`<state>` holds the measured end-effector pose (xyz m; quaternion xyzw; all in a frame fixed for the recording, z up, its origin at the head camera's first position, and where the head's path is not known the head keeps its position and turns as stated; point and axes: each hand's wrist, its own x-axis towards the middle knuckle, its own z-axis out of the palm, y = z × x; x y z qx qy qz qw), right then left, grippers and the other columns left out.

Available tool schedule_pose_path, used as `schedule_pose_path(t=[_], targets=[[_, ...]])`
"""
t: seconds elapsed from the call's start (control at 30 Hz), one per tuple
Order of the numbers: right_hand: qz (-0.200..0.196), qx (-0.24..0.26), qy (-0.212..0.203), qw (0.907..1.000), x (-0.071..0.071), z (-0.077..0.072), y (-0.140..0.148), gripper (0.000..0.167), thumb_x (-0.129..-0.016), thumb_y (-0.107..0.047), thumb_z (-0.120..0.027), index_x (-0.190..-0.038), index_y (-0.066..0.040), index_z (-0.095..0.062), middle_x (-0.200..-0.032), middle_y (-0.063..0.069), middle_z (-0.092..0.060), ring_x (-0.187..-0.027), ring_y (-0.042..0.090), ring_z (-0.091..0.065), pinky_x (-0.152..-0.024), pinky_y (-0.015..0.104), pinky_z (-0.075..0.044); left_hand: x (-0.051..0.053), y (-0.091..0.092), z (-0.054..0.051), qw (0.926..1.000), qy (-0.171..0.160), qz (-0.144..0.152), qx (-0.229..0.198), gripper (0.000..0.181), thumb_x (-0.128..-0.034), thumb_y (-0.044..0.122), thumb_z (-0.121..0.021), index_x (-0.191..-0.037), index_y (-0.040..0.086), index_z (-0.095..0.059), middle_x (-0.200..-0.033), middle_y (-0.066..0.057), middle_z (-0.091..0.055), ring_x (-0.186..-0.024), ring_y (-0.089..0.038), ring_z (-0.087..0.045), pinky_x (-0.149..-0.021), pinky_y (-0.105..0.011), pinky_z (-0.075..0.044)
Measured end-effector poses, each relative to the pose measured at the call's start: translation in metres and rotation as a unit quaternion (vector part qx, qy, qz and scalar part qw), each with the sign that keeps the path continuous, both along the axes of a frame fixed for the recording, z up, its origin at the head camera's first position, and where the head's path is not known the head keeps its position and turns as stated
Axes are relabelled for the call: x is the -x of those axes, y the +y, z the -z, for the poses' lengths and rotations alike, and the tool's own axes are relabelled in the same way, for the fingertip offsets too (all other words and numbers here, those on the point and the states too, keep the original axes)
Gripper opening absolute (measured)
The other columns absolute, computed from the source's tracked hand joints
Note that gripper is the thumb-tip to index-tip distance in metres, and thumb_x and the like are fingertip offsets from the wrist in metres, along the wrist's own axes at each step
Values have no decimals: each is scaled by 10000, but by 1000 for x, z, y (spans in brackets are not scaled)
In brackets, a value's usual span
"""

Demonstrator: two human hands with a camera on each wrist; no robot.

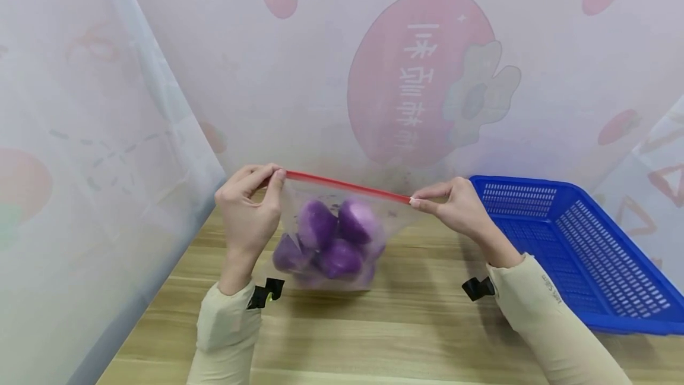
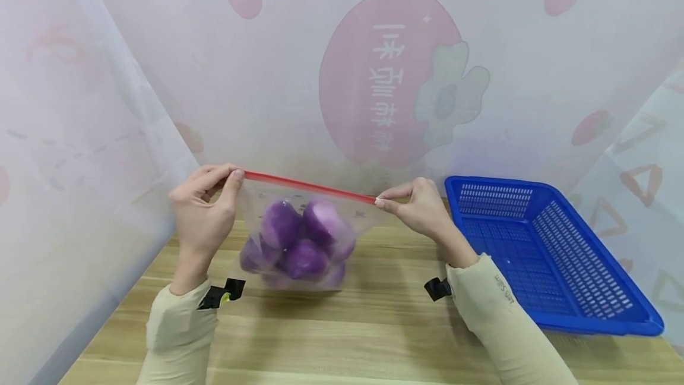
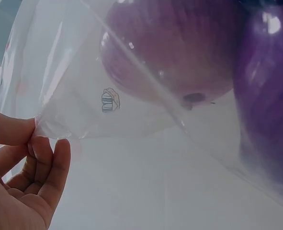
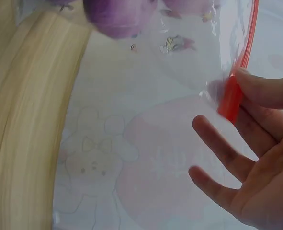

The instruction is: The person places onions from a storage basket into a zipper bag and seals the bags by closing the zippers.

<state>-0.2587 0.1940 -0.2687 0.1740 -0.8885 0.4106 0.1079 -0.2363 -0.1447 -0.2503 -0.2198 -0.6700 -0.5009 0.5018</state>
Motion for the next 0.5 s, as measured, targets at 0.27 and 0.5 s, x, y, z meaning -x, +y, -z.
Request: schedule_pose_path(t=[0.27,0.5], targets=[[137,-90,169,9997,-7,8,10,166,-884,-245,-759,-962,-106,-805,-909,55,-741,-840,201,-700,-658,337,-549,-14,2,-11,9999,-60,-132,-53,74,-800,-149,-711,-852,-106,-742,-785,-176,-678,-725,-282,-641,-727,-219,-524],[258,-150,385,9988,-9,7,14,184,-902,-251,-739,-973,-93,-801,-904,77,-740,-732,170,-689,-553,304,-518,5,-5,5,9998,-51,-168,65,61,-822,-65,-746,-874,-43,-770,-819,-122,-702,-746,-211,-647,-724,-225,-524]])
